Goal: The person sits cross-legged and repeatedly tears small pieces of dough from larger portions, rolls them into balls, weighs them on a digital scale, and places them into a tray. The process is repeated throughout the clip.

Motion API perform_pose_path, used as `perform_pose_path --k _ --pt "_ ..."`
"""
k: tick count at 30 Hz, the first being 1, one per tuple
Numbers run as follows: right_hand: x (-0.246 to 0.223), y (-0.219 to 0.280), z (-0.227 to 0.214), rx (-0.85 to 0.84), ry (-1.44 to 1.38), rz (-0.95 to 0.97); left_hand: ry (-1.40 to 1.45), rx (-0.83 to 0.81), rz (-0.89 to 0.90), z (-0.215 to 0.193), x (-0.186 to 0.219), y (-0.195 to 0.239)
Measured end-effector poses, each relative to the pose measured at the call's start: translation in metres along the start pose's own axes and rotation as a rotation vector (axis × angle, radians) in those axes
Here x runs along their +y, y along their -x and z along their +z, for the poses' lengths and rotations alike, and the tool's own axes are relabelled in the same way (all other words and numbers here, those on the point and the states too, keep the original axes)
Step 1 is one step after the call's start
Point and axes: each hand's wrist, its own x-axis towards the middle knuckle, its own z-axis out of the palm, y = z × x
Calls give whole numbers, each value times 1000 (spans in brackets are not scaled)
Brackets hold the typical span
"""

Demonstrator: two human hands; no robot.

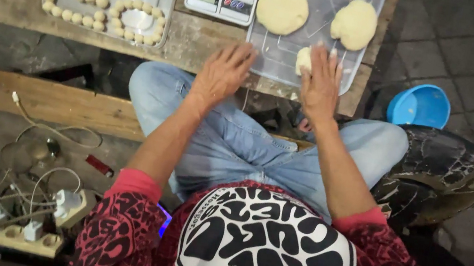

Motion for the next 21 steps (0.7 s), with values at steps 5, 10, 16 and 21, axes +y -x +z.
perform_pose_path --k 5,10,16,21 --pt "-34 -4 -23 38 40 -64 25 -117 49 20 5 3" --pt "-30 -27 -16 -176 141 -16 71 -37 12 26 12 2" --pt "-39 -37 -24 -211 266 42 42 24 -23 26 22 -4" --pt "-73 -7 -32 -180 143 114 -53 75 -27 18 28 -8"
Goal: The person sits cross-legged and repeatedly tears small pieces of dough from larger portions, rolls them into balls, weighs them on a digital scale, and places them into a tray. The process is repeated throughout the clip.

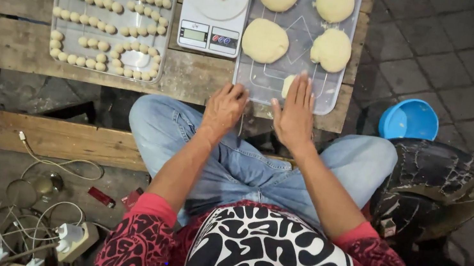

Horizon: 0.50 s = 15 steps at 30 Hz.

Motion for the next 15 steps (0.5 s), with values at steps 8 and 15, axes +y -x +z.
perform_pose_path --k 8,15 --pt "49 -65 15 -301 -92 14 24 -20 -20 2 4 1" --pt "39 -29 11 221 -377 -207 51 -53 -49 10 6 11"
